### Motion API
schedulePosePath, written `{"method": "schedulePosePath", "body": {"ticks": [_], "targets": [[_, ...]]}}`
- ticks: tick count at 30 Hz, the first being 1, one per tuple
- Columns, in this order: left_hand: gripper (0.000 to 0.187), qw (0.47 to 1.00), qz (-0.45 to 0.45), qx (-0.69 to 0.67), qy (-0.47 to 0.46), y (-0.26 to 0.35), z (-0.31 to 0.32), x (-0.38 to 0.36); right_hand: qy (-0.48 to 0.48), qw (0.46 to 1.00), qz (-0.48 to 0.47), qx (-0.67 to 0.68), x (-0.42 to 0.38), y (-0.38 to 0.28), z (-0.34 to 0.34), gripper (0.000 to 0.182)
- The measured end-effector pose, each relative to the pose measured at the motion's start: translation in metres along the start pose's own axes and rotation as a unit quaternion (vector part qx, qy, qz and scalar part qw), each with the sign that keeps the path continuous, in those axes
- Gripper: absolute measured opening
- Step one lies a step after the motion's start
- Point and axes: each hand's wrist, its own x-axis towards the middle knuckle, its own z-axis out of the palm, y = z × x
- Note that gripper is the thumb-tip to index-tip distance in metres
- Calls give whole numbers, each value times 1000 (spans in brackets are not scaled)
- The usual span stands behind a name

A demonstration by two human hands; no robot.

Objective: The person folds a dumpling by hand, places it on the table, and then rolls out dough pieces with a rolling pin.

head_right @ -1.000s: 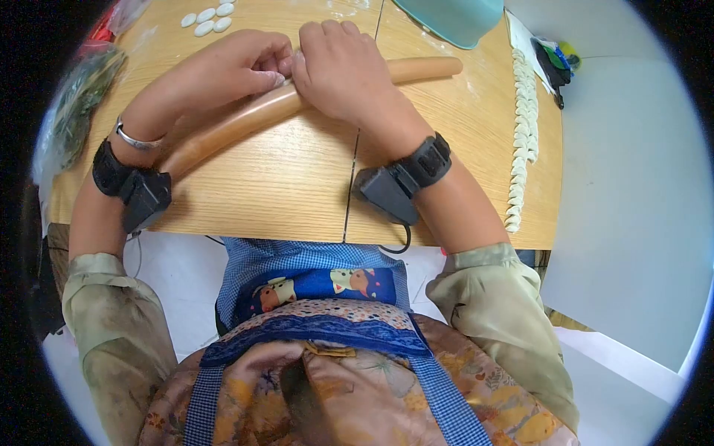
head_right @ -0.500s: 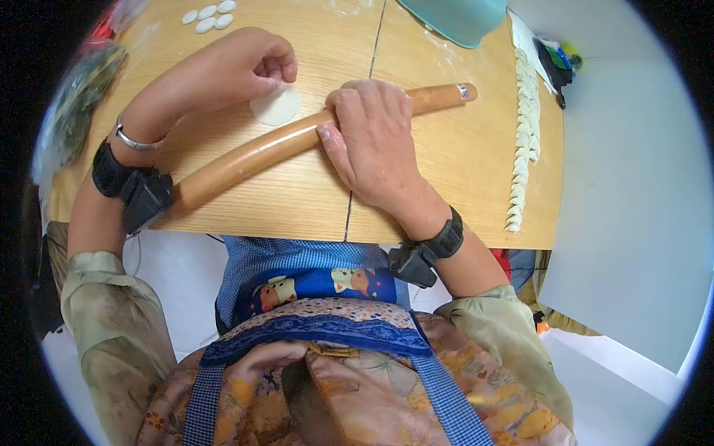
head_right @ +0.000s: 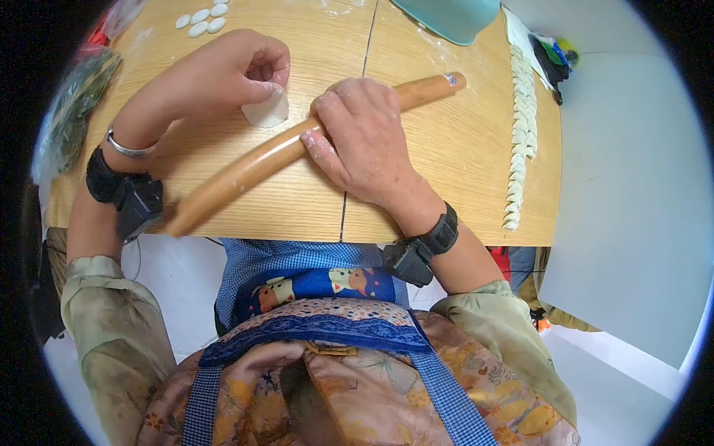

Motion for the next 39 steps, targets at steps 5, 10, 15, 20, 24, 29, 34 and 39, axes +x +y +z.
{"method": "schedulePosePath", "body": {"ticks": [5,10,15,20,24,29,34,39], "targets": [[13,997,-30,-55,-44,-2,-4,-2,1,1000,-20,16,0,1,0,24],[25,984,-31,-162,-72,9,-9,-3,-9,1000,-9,12,1,-1,-2,23],[23,994,-42,-87,-42,-2,-6,-2,-9,1000,-9,16,2,-1,-2,23],[18,999,-50,5,-11,-3,-5,-2,-7,1000,-9,14,2,0,0,22],[13,999,-36,22,-6,-9,-6,-2,9,1000,-9,12,5,-1,3,20],[12,999,-33,35,-6,-12,-9,-2,19,1000,-7,-17,22,2,10,18],[20,995,24,93,29,-21,-9,0,7,999,-5,-41,57,14,20,16],[29,995,-3,96,33,-20,-13,2,-18,1000,23,-7,94,26,29,17]]}}
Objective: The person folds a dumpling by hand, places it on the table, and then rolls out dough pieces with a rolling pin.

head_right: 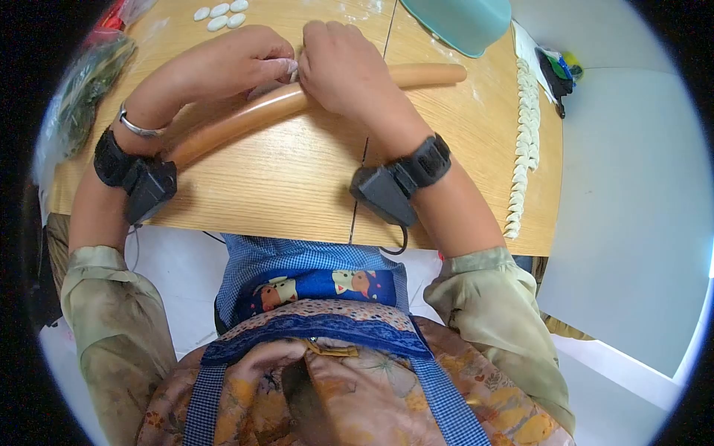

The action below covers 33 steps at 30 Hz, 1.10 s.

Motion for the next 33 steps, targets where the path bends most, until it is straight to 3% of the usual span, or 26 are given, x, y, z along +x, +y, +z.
{"method": "schedulePosePath", "body": {"ticks": [2,5,7,13,20,23,25,29,31,33], "targets": [[31,1000,1,10,-11,0,-1,0,-10,1000,14,10,7,-1,6,17],[26,1000,19,10,0,5,-3,-5,51,999,19,0,3,-1,12,16],[18,998,-4,-6,-60,10,-7,-5,61,998,-1,-11,-11,-4,5,15],[8,999,-8,-17,-37,6,-1,-5,49,999,-11,-7,-66,-24,-13,19],[9,998,-4,-16,-66,11,-3,-5,37,996,-5,79,-100,-27,-27,18],[11,999,36,-24,-26,14,2,-8,34,997,-6,73,-98,-29,-28,15],[13,998,-9,16,-59,18,1,-6,38,997,-8,68,-97,-28,-26,14],[14,998,-12,19,-62,13,4,-3,42,997,-13,61,-96,-27,-25,14],[13,988,-10,-135,-69,15,5,-5,42,997,-13,59,-96,-27,-25,13],[11,990,0,-121,-72,16,5,-5,41,997,-13,59,-96,-27,-26,13]]}}
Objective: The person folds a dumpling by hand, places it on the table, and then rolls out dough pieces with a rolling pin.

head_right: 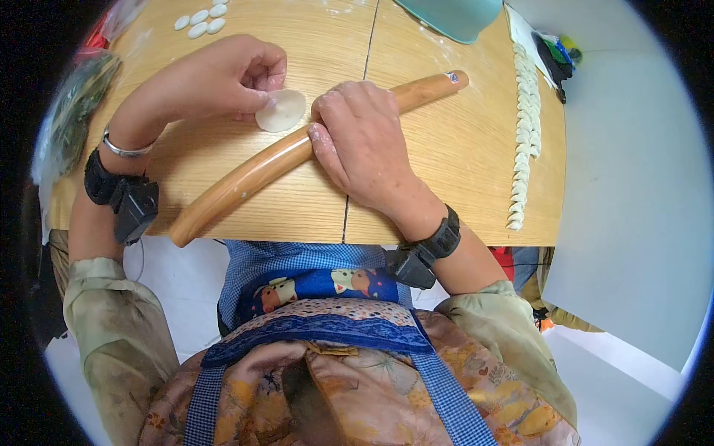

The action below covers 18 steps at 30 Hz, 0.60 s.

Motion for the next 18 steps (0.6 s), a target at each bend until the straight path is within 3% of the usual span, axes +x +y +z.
{"method": "schedulePosePath", "body": {"ticks": [2,4,18], "targets": [[10,1000,8,14,-2,1,0,0,-1,1000,0,6,0,0,0,13],[9,998,-49,44,-13,5,-2,1,0,1000,-3,3,1,0,0,13],[11,998,-26,42,29,-1,-2,3,1,1000,-5,7,60,25,14,11]]}}
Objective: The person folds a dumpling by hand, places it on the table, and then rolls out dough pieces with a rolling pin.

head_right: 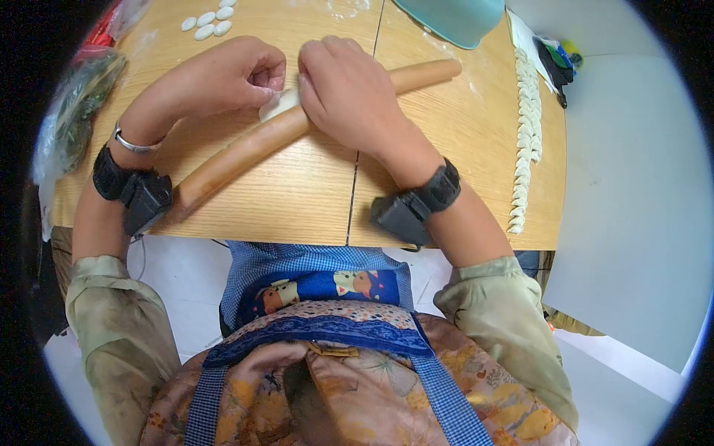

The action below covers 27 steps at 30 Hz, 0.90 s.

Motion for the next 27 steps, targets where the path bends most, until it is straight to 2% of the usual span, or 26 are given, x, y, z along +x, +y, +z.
{"method": "schedulePosePath", "body": {"ticks": [2,6,9,11,15,17,18,20,22,24,25,26,27], "targets": [[11,1000,5,4,-3,2,-1,-1,-26,999,2,-28,14,4,4,10],[10,1000,11,19,-18,2,-5,1,-7,999,2,-36,15,6,8,12],[9,1000,8,15,-26,-1,-4,1,39,999,-24,-24,-28,-9,-6,16],[10,1000,1,4,-30,-1,-5,2,13,999,-12,-28,-56,-21,-19,21],[9,998,-12,2,-63,-1,-8,3,33,999,15,-1,-72,-26,-19,22],[7,994,-33,-90,-59,-3,-10,5,32,999,2,-1,-70,-22,-17,23],[7,995,-39,-71,-65,1,-11,6,51,999,5,5,-69,-22,-18,23],[6,980,-33,-193,-43,5,-11,3,40,999,4,5,-69,-21,-17,22],[9,976,-45,-211,-37,3,-12,2,37,999,7,7,-67,-20,-18,22],[12,922,-57,-382,5,-4,-6,-4,28,1000,5,12,-69,-20,-19,21],[14,895,-56,-442,-4,-10,-3,-8,27,1000,0,16,-69,-19,-21,20],[16,865,-53,-499,-10,-16,-3,-13,27,999,-8,21,-67,-18,-21,19],[17,861,-92,-499,31,-11,1,-20,41,998,-19,32,-65,-18,-21,19]]}}
